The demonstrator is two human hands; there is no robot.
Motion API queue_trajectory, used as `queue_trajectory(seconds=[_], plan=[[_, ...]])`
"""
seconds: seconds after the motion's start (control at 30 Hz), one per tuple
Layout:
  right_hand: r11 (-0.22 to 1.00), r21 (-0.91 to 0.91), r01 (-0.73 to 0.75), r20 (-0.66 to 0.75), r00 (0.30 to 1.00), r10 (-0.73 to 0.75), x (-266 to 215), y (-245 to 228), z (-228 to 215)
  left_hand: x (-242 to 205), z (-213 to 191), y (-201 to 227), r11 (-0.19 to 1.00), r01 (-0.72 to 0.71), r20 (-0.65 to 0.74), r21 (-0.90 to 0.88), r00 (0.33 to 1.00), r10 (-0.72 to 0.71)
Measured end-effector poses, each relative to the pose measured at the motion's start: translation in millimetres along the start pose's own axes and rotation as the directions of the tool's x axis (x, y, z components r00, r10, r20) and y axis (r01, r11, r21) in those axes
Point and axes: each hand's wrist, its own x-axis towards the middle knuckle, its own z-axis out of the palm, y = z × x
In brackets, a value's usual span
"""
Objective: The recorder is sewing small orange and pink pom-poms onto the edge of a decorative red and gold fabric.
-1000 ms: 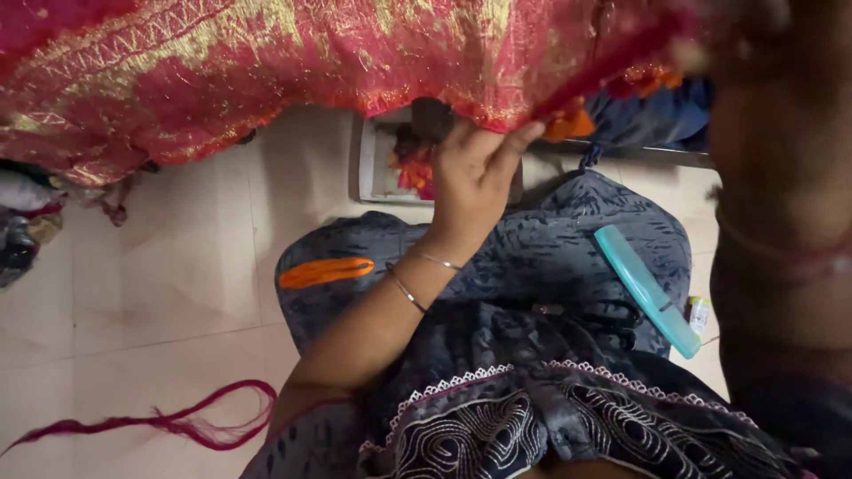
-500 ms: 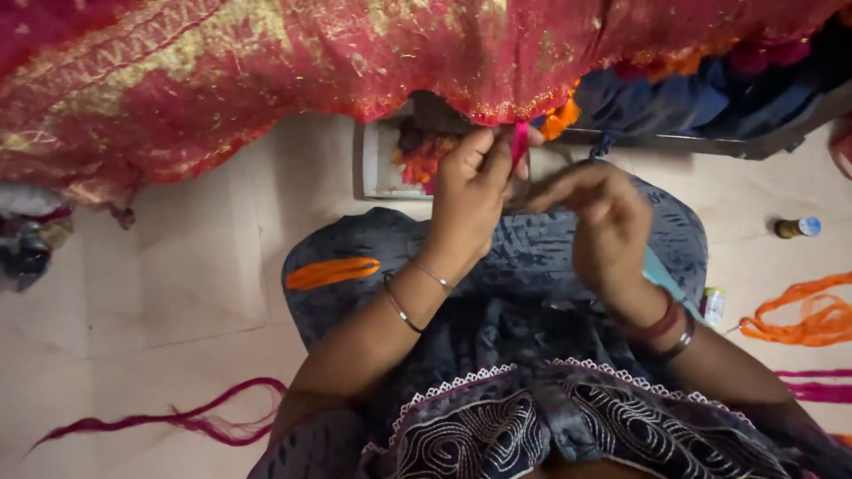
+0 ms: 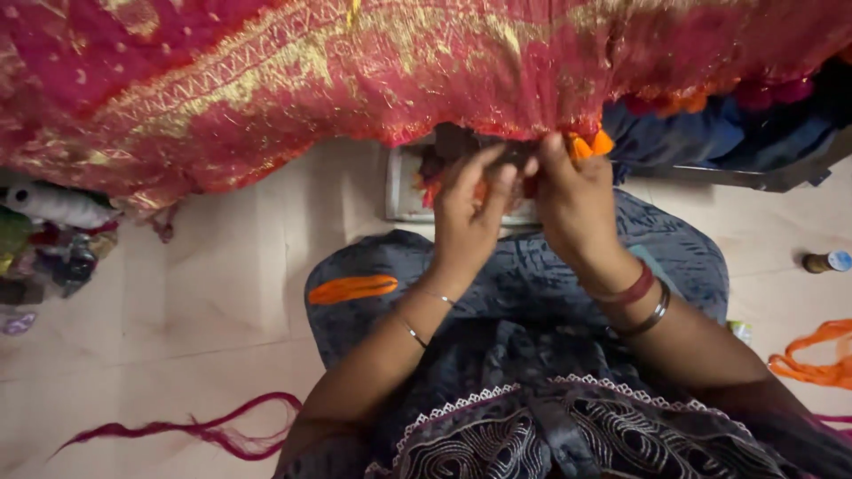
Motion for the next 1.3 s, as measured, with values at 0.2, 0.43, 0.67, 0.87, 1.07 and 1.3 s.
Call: queue_trajectory(seconds=[0.2, 0.43, 0.67, 0.87, 1.07, 1.3], plan=[[0.933, -0.357, 0.047, 0.009, 0.999, -0.047, -17.7, 30.0, -41.0, 29.3, 12.3, -1.0, 0.771, 0.534, 0.327, -0.347, 0.839, -0.434], [0.979, -0.202, 0.036, 0.110, 0.994, -0.014, -1.2, -28.9, -6.0, 13.2, 25.8, -5.0, 0.866, 0.454, 0.167, -0.210, 0.889, -0.426], [0.988, -0.017, -0.151, 0.031, 0.988, 0.152, 0.3, -29.5, 13.3, 4.2, 9.3, -4.0, 0.997, 0.011, 0.027, 0.074, 1.000, -0.013], [0.924, -0.377, 0.055, -0.046, 0.996, -0.078, -14.9, 11.9, -31.3, 27.3, 5.8, 6.1, 0.962, 0.250, 0.116, -0.113, 0.964, -0.237], [0.419, -0.824, 0.383, 0.282, 0.917, -0.283, -34.7, -52.4, -62.2, 28.1, 18.2, -9.0, 0.683, 0.561, 0.354, -0.468, 0.827, -0.436], [-0.149, -0.989, 0.007, -0.028, 0.971, 0.236, -122.8, -52.5, -250.5, 31.2, 11.1, -21.7, 0.751, 0.389, 0.278, -0.533, 0.919, -0.278]])
